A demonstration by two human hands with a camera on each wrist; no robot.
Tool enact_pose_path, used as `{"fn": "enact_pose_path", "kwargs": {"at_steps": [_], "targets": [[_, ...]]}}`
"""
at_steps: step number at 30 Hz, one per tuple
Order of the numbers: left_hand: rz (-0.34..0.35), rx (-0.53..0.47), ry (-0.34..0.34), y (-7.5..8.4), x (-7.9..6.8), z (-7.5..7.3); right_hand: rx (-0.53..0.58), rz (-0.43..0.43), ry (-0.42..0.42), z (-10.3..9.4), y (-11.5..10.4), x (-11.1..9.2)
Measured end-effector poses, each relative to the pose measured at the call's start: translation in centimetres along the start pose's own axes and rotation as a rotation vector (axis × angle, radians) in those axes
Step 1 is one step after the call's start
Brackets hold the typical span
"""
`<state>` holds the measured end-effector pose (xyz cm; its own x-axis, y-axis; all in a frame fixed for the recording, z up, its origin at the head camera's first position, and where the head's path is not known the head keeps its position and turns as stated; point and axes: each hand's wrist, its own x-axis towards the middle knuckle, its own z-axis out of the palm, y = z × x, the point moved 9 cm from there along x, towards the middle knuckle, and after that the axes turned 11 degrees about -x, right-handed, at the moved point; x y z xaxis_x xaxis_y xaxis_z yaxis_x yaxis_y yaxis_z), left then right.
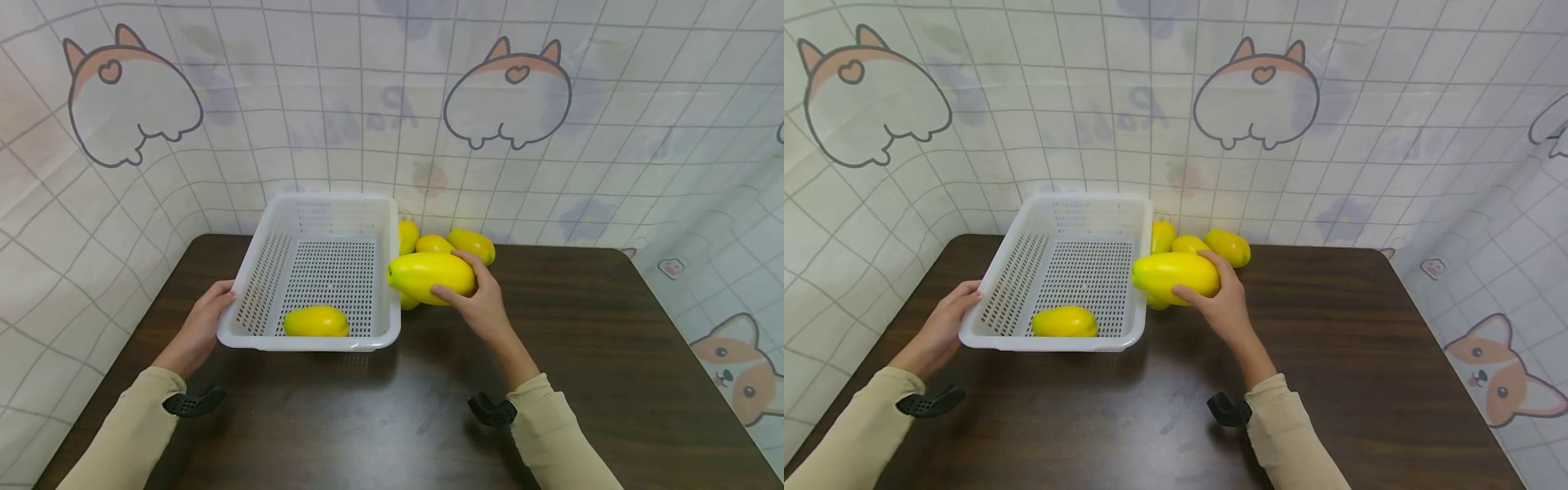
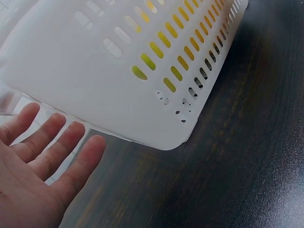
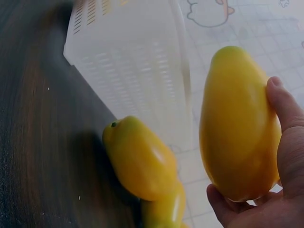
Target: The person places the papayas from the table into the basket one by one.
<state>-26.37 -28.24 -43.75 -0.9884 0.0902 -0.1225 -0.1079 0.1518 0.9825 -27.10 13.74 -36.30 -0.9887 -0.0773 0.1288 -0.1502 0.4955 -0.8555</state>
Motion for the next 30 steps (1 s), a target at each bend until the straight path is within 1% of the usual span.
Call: {"fn": "enact_pose_path", "kwargs": {"at_steps": [10, 19, 27, 30], "targets": [[-0.007, -0.002, -0.001, -0.1, 0.1, 0.0, -0.006, -0.014, -0.036, 0.5, -0.4, 0.0], [0.0, -0.005, 0.003, 0.1, 0.0, 0.0, 0.0, -0.024, -0.043, 0.7, -0.9, 0.1], [-0.006, -0.008, -0.002, 0.0, 0.0, 0.0, -0.039, -0.032, -0.07, 1.1, -1.4, 0.2], [-0.008, -0.009, -0.002, 0.0, 0.1, 0.0, -0.038, -0.034, -0.073, 1.1, -1.6, 0.3]]}}
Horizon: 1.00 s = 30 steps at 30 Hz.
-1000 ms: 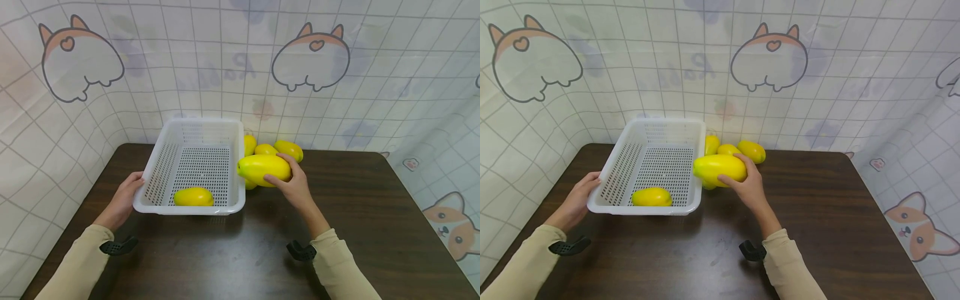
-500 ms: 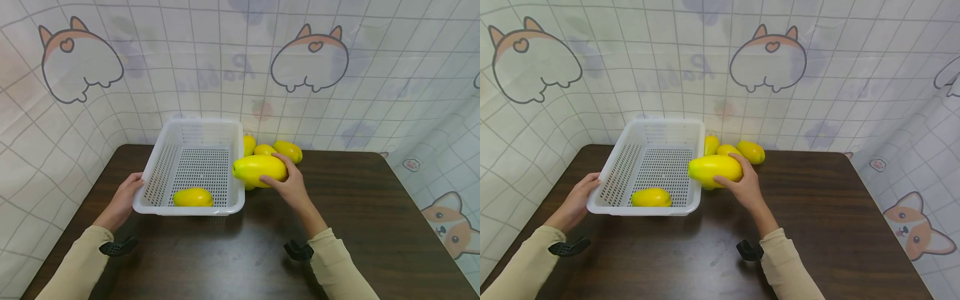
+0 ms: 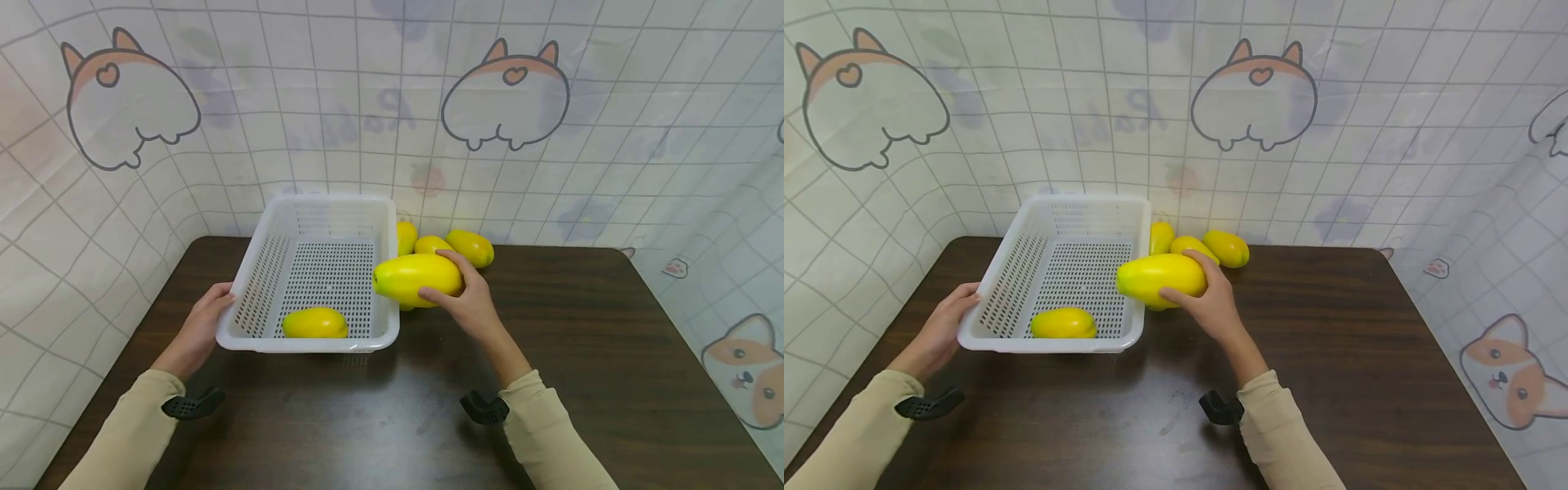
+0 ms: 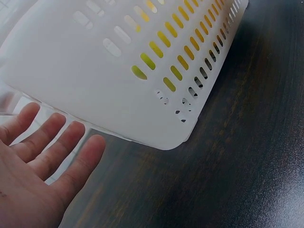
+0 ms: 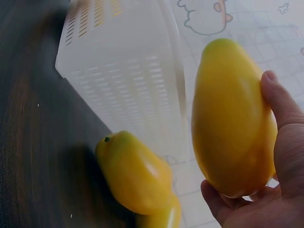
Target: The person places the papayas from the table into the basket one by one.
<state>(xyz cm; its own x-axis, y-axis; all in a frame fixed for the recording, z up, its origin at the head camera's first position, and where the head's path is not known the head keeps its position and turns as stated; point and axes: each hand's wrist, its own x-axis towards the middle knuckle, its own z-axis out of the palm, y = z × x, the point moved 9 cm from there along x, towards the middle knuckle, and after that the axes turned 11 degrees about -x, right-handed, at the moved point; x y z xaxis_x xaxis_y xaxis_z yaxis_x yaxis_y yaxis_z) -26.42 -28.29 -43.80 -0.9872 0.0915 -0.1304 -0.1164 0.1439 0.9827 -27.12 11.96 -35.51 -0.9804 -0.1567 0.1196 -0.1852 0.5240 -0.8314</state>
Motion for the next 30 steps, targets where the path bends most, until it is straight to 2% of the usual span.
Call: {"fn": "enact_pose_path", "kwargs": {"at_steps": [14, 21, 30], "targets": [[0.013, 0.007, -0.002, -0.2, 0.1, -0.1, -0.001, -0.02, -0.027, 0.6, -0.5, 0.1], [0.011, 0.007, -0.003, -0.2, 0.1, -0.1, -0.014, -0.066, -0.02, 1.5, 2.4, 1.7], [0.014, 0.003, -0.007, -0.1, 0.1, -0.1, -0.032, -0.09, -0.027, 1.7, 1.9, 1.7]]}}
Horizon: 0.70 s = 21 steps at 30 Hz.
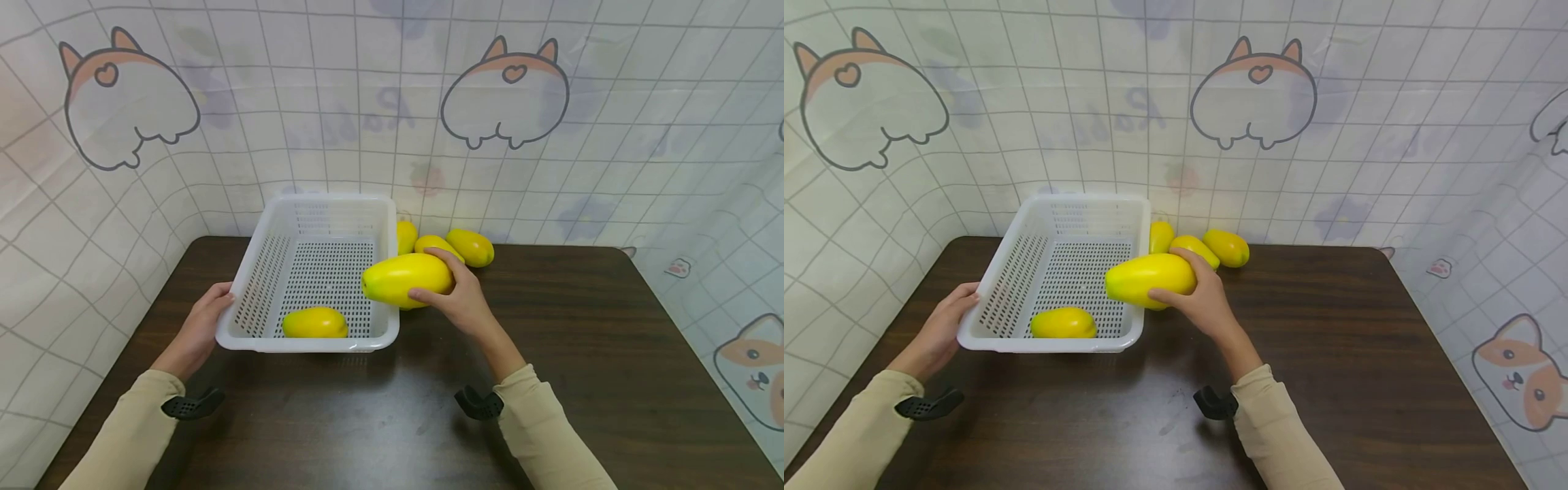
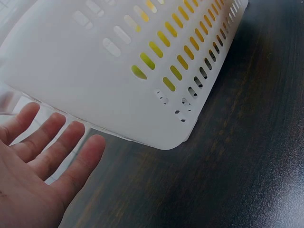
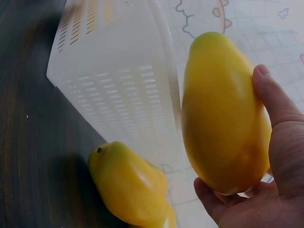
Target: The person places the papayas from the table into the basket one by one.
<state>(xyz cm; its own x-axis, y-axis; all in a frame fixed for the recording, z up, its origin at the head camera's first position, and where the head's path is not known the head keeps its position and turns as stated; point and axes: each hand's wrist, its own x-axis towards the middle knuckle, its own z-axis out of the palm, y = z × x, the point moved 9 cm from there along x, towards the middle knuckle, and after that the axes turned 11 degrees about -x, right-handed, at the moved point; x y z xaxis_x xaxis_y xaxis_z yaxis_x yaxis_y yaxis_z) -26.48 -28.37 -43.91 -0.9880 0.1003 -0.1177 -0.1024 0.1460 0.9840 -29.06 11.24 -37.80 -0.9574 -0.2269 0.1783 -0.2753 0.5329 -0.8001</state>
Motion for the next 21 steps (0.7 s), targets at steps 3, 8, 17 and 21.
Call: {"fn": "enact_pose_path", "kwargs": {"at_steps": [3, 8, 17, 21], "targets": [[0.001, -0.002, 0.001, 0.0, 0.0, 0.0, -0.004, -0.004, -0.003, 0.0, -0.2, 0.1], [-0.001, -0.008, 0.001, 0.0, 0.0, 0.0, -0.007, -0.016, -0.009, 0.0, -0.5, 0.3], [0.003, -0.008, 0.0, 0.1, 0.0, 0.1, -0.012, -0.01, -0.016, 0.2, -0.7, 0.6], [0.004, -0.009, 0.001, 0.2, -0.1, 0.1, -0.017, -0.016, -0.016, -0.2, -2.4, 0.2]]}}
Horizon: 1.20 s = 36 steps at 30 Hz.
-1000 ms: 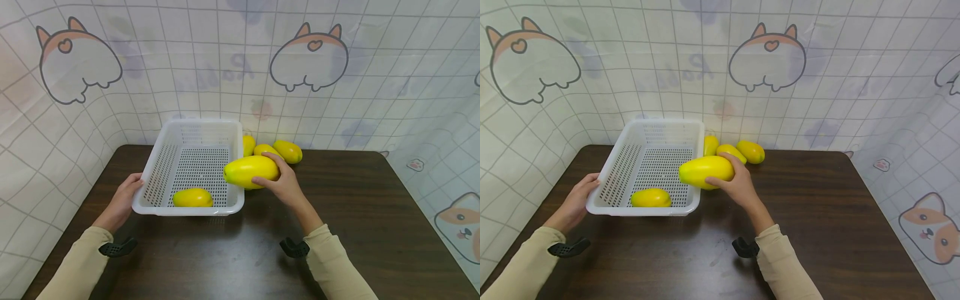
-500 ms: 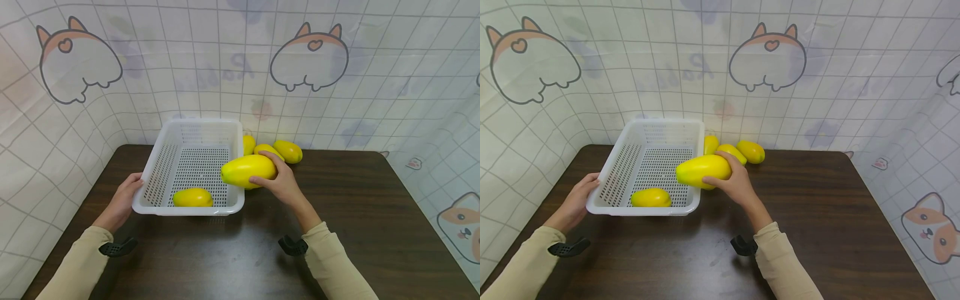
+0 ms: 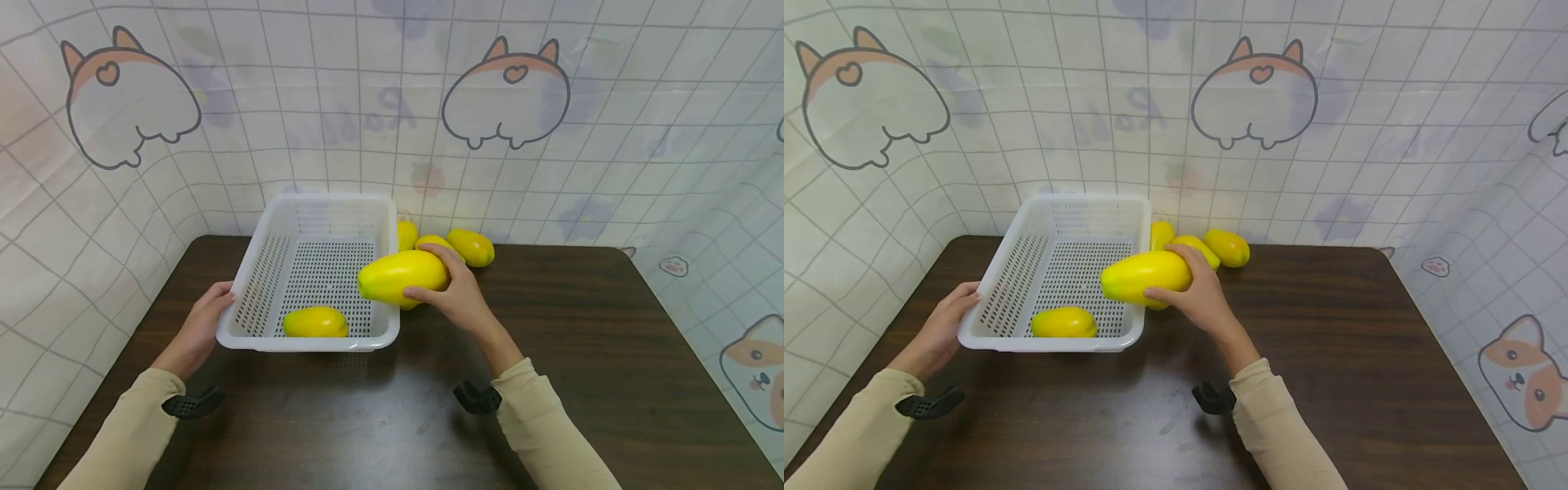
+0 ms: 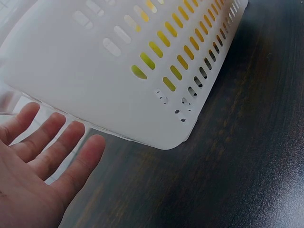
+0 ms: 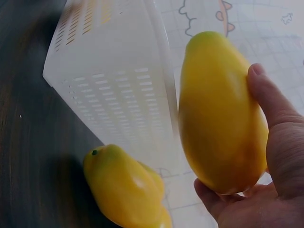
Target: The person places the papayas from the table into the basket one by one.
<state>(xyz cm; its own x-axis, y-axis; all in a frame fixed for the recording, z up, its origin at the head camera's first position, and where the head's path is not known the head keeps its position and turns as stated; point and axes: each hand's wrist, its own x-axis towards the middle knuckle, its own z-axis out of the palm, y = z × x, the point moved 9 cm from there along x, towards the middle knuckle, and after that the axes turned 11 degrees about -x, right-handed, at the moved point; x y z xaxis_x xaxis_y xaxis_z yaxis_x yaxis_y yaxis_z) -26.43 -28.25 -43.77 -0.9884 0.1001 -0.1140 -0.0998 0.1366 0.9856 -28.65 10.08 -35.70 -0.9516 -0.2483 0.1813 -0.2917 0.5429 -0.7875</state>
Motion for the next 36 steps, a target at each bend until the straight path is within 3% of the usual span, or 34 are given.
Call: {"fn": "enact_pose_path", "kwargs": {"at_steps": [4, 9, 13, 21, 32, 36], "targets": [[-0.003, 0.003, 0.0, 0.0, 0.0, 0.0, -0.01, -0.021, -0.003, -0.5, -2.1, -0.6], [-0.008, 0.007, 0.002, -0.1, 0.0, 0.0, -0.023, -0.042, -0.01, -0.7, -3.0, -0.8], [-0.009, 0.01, 0.004, -0.1, 0.0, -0.1, -0.024, -0.031, -0.012, -0.6, -2.6, -0.4], [-0.002, 0.011, 0.002, 0.0, 0.0, 0.0, 0.022, -0.027, -0.016, 0.5, 0.6, 1.0], [-0.008, 0.019, 0.007, -0.1, 0.0, -0.1, 0.045, -0.108, -0.017, 0.7, -0.3, 1.1], [-0.006, 0.025, 0.006, -0.1, 0.0, 0.0, 0.065, -0.103, -0.017, 1.0, 0.2, 1.3]]}}
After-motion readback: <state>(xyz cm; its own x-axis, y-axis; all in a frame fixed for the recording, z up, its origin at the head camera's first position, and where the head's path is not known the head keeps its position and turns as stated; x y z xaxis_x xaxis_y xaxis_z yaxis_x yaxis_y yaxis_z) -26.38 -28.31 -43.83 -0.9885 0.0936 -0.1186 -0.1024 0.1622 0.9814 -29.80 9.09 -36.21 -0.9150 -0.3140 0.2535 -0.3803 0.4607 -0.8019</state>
